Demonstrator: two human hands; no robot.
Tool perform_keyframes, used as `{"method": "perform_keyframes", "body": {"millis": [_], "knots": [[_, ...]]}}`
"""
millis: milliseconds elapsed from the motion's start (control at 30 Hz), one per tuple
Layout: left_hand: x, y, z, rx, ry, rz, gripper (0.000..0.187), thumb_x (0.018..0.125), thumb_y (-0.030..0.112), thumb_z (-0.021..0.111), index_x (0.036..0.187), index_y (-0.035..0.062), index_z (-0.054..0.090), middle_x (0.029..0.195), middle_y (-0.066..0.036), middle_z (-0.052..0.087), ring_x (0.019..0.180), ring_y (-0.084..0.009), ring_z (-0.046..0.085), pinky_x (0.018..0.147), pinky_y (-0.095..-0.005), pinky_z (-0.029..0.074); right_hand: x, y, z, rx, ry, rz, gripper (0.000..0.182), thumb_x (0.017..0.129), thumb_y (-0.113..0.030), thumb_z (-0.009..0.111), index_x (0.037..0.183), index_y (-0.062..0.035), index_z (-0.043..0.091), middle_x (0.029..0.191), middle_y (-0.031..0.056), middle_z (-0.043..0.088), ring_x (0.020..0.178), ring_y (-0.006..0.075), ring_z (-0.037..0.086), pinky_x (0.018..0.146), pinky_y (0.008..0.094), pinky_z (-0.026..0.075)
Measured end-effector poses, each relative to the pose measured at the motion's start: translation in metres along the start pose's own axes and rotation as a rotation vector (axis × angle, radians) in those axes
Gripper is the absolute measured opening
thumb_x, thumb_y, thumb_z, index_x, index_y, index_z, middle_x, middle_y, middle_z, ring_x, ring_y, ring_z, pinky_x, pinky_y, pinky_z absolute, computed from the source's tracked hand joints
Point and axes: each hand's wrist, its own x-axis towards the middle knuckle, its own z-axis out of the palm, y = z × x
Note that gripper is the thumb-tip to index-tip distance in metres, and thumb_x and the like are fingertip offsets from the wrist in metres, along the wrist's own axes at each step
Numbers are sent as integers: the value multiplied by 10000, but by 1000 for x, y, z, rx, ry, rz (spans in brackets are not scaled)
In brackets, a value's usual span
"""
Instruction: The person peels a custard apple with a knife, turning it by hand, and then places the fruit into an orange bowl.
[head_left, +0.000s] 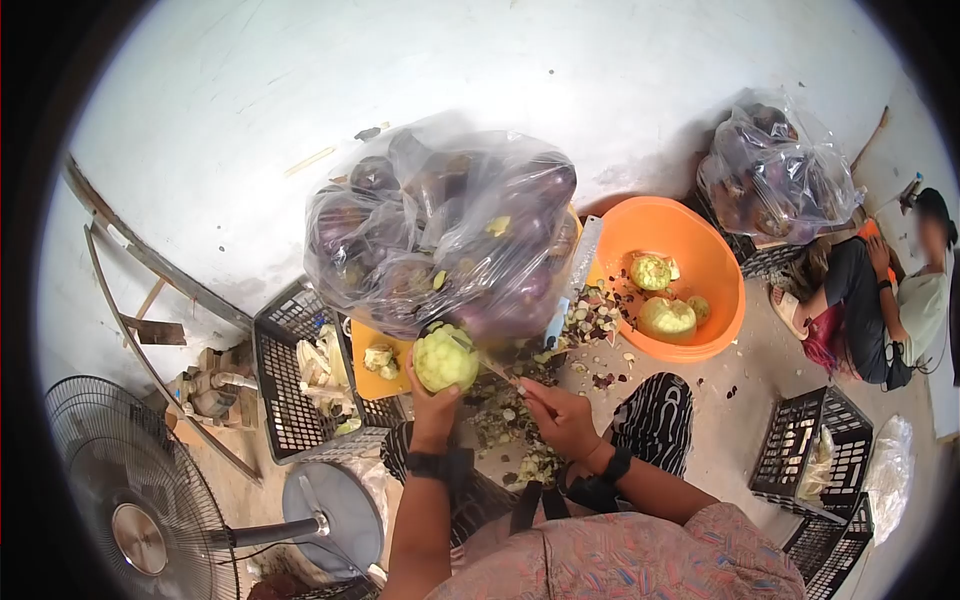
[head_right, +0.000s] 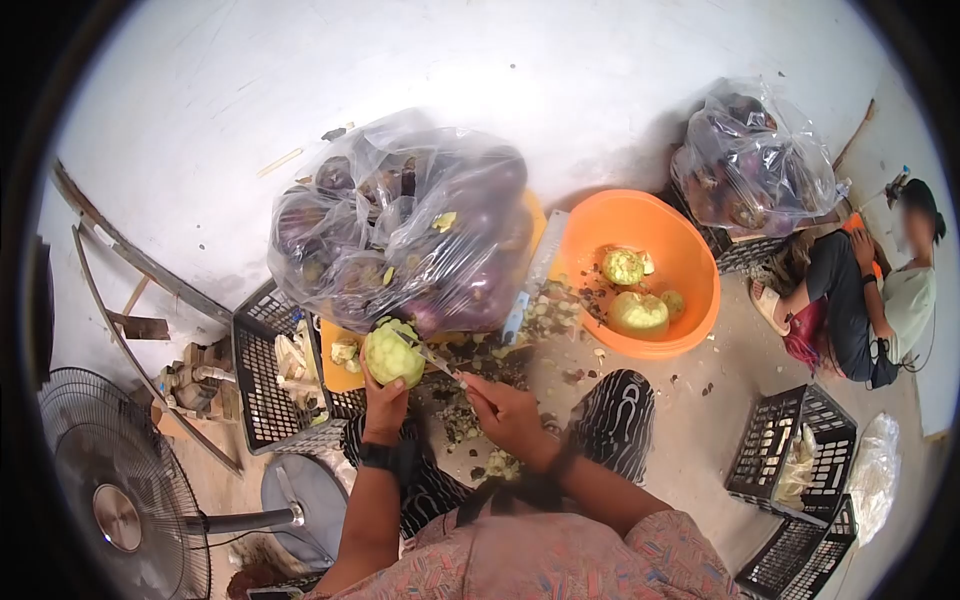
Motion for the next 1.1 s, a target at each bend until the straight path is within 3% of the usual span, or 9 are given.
{"method": "perform_keyframes", "body": {"millis": [300,567,800,867,1100], "knots": [[-4,-5,-3,-82,-8,-12,992,653,113,810,1469,171,249,1371,-91,424,1262,-286,458,1055,-435,417,-2,1,8,38,-9,11,315,875,-50,655,1191,-51,654,853,123,708,673,162,665,608,265,506],[-4,-8,-7,-69,-5,-20,1015,648,132,826,1472,197,238,1349,-92,436,1228,-292,482,997,-468,472,-3,5,11,20,-28,47,304,874,-48,660,1178,-44,660,828,122,701,653,154,652,600,263,500],[-4,-6,-5,-72,-5,-40,1010,642,104,803,1463,174,220,1363,-95,409,1242,-280,456,1033,-434,429,5,2,14,39,-38,49,291,874,-53,664,1165,-38,663,807,126,694,630,153,645,583,269,499],[-4,-6,-6,-75,-2,-46,1015,637,102,807,1463,175,221,1359,-96,412,1241,-278,456,1029,-431,432,8,2,17,57,-11,46,291,883,-120,661,1173,-108,665,802,146,670,632,259,646,586,340,513],[-5,-7,-6,-75,12,-43,1022,631,99,813,1462,180,223,1357,-95,411,1240,-275,457,1026,-428,435,18,2,24,49,-5,37,298,874,-127,675,1171,-101,667,798,149,673,633,268,651,589,344,517]]}}
